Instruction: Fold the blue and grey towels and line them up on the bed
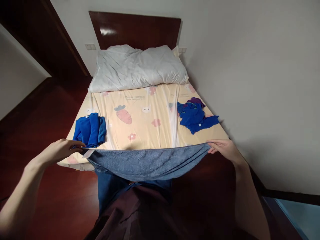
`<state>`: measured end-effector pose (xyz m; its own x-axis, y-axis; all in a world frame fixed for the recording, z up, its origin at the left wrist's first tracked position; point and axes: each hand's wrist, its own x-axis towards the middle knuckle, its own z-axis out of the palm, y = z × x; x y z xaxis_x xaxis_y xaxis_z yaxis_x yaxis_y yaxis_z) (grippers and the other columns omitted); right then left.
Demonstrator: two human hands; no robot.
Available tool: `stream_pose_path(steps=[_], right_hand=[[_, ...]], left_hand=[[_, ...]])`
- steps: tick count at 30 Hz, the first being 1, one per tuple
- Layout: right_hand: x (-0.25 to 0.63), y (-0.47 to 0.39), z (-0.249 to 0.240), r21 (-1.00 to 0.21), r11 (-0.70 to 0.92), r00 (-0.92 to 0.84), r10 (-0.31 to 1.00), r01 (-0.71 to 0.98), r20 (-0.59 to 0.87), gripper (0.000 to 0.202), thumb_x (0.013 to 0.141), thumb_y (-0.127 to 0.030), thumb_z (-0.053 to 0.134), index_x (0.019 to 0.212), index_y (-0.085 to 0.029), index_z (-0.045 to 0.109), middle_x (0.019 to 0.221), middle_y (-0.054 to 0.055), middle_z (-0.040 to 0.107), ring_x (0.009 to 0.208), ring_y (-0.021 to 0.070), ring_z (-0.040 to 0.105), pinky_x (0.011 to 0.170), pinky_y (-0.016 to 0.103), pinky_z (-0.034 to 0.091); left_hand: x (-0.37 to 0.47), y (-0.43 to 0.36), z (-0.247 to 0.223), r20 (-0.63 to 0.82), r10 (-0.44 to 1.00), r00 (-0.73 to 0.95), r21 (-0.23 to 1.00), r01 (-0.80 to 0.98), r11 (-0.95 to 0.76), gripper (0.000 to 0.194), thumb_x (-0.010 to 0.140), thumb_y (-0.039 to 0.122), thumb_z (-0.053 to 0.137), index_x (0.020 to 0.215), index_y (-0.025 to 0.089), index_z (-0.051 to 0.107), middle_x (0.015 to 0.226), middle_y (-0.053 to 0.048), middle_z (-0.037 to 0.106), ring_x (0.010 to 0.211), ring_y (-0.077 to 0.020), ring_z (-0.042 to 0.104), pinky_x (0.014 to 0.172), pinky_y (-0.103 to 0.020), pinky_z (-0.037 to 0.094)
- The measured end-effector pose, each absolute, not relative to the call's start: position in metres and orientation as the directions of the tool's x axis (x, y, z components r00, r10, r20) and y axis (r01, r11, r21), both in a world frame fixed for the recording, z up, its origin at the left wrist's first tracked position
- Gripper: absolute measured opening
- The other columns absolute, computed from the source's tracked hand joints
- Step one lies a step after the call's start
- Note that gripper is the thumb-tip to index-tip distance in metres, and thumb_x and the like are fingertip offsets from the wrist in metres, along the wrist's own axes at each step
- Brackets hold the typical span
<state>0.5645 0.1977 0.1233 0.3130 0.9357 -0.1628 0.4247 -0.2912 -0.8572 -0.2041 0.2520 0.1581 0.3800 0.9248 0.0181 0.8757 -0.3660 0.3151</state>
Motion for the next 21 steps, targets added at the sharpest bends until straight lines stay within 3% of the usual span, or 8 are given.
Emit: stream_pose_path(steps=[3, 6, 9, 13, 17, 21], right_hand=[[0.558, 0.231, 0.123, -0.914, -0.281, 0.304, 0.934, 0.293, -0.19, 0.046, 0.055, -0.043, 0.094, 0.085, -0.012, 0.079, 0.063, 0.009, 0.073, 0.055, 0.0207, 0.071, 0.055, 0.03, 0.063], [0.547, 0.276, 0.12, -0.965, -0.229, 0.337, 0.925, 0.124, -0.176, 0.041, 0.057, -0.033, 0.096, 0.083, -0.009, 0.075, 0.07, 0.011, 0.075, 0.067, 0.0211, 0.074, 0.063, 0.027, 0.063], [0.535, 0.324, 0.12, -0.996, -0.083, 0.452, 0.89, 0.037, -0.058, 0.037, 0.062, -0.031, 0.095, 0.079, -0.01, 0.071, 0.068, 0.006, 0.072, 0.065, 0.0179, 0.073, 0.066, 0.027, 0.064], [0.524, 0.368, 0.133, -0.987, 0.123, 0.587, 0.793, 0.103, 0.16, 0.034, 0.069, -0.04, 0.088, 0.078, -0.012, 0.07, 0.069, 0.002, 0.072, 0.059, 0.0133, 0.068, 0.066, 0.029, 0.064], [0.525, 0.385, 0.147, -0.95, 0.25, 0.647, 0.697, 0.187, 0.31, 0.026, 0.075, -0.024, 0.082, 0.093, -0.011, 0.069, 0.088, 0.01, 0.077, 0.076, 0.0149, 0.071, 0.08, 0.031, 0.06], [0.532, 0.384, 0.137, -0.928, 0.331, 0.634, 0.684, 0.17, 0.36, 0.035, 0.074, -0.012, 0.076, 0.108, -0.01, 0.066, 0.113, 0.019, 0.074, 0.094, 0.0162, 0.072, 0.087, 0.031, 0.057]], left_hand=[[-0.194, 0.293, 0.15, -0.02, 0.945, 0.327, 0.323, 0.896, -0.303, 0.018, 0.082, 0.036, 0.064, 0.087, 0.027, 0.079, 0.065, -0.002, 0.071, 0.053, -0.0176, 0.061, 0.055, -0.027, 0.049], [-0.174, 0.338, 0.151, -0.019, 0.971, 0.24, 0.369, 0.904, -0.216, 0.023, 0.081, 0.035, 0.062, 0.089, 0.021, 0.079, 0.06, -0.001, 0.07, 0.054, -0.018, 0.063, 0.061, -0.028, 0.052], [-0.151, 0.376, 0.164, 0.148, 0.976, 0.157, 0.369, 0.907, -0.202, 0.022, 0.079, 0.033, 0.061, 0.083, 0.02, 0.078, 0.072, -0.005, 0.075, 0.069, -0.0213, 0.068, 0.07, -0.03, 0.054], [-0.135, 0.403, 0.194, 0.435, 0.9, 0.015, 0.408, 0.888, -0.212, 0.023, 0.083, 0.029, 0.059, 0.087, 0.016, 0.077, 0.084, -0.009, 0.076, 0.078, -0.0197, 0.068, 0.08, -0.03, 0.054], [-0.134, 0.399, 0.217, 0.676, 0.737, -0.023, 0.396, 0.854, -0.337, 0.028, 0.091, 0.032, 0.057, 0.099, 0.014, 0.076, 0.1, -0.01, 0.075, 0.084, -0.0163, 0.066, 0.083, -0.028, 0.053], [-0.135, 0.377, 0.208, 0.742, 0.67, -0.035, 0.375, 0.849, -0.371, 0.03, 0.097, 0.032, 0.051, 0.108, 0.017, 0.075, 0.112, -0.011, 0.072, 0.101, -0.0201, 0.066, 0.092, -0.033, 0.052]])
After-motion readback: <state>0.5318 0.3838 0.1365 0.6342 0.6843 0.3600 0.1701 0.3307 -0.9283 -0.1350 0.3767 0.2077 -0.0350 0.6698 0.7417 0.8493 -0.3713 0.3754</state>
